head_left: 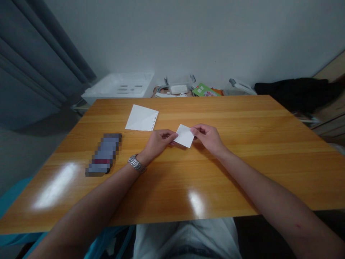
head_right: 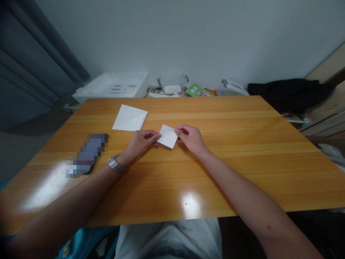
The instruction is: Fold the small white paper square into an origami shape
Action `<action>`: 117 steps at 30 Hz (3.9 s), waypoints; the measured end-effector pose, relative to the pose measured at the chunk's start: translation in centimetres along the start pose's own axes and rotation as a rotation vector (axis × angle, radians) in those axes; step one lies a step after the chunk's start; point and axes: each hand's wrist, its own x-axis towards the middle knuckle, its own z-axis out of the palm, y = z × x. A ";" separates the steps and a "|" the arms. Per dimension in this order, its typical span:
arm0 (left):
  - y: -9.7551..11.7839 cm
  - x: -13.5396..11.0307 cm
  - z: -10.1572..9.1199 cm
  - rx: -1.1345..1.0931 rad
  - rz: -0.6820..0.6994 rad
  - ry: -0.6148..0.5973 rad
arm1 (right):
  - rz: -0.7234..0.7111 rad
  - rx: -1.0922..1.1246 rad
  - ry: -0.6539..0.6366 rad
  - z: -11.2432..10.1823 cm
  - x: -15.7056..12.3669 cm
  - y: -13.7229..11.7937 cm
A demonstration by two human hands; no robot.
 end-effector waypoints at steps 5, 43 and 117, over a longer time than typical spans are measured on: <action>-0.8 0.1 -0.1 0.003 -0.008 -0.058 | 0.019 0.013 0.007 -0.1 0.1 0.5; -0.3 -0.3 0.6 0.277 0.200 -0.063 | -0.041 -0.170 -0.265 1.1 -1.1 -0.5; -1.0 0.0 0.2 0.088 0.204 0.078 | -0.051 -0.168 -0.179 0.4 -0.7 -0.1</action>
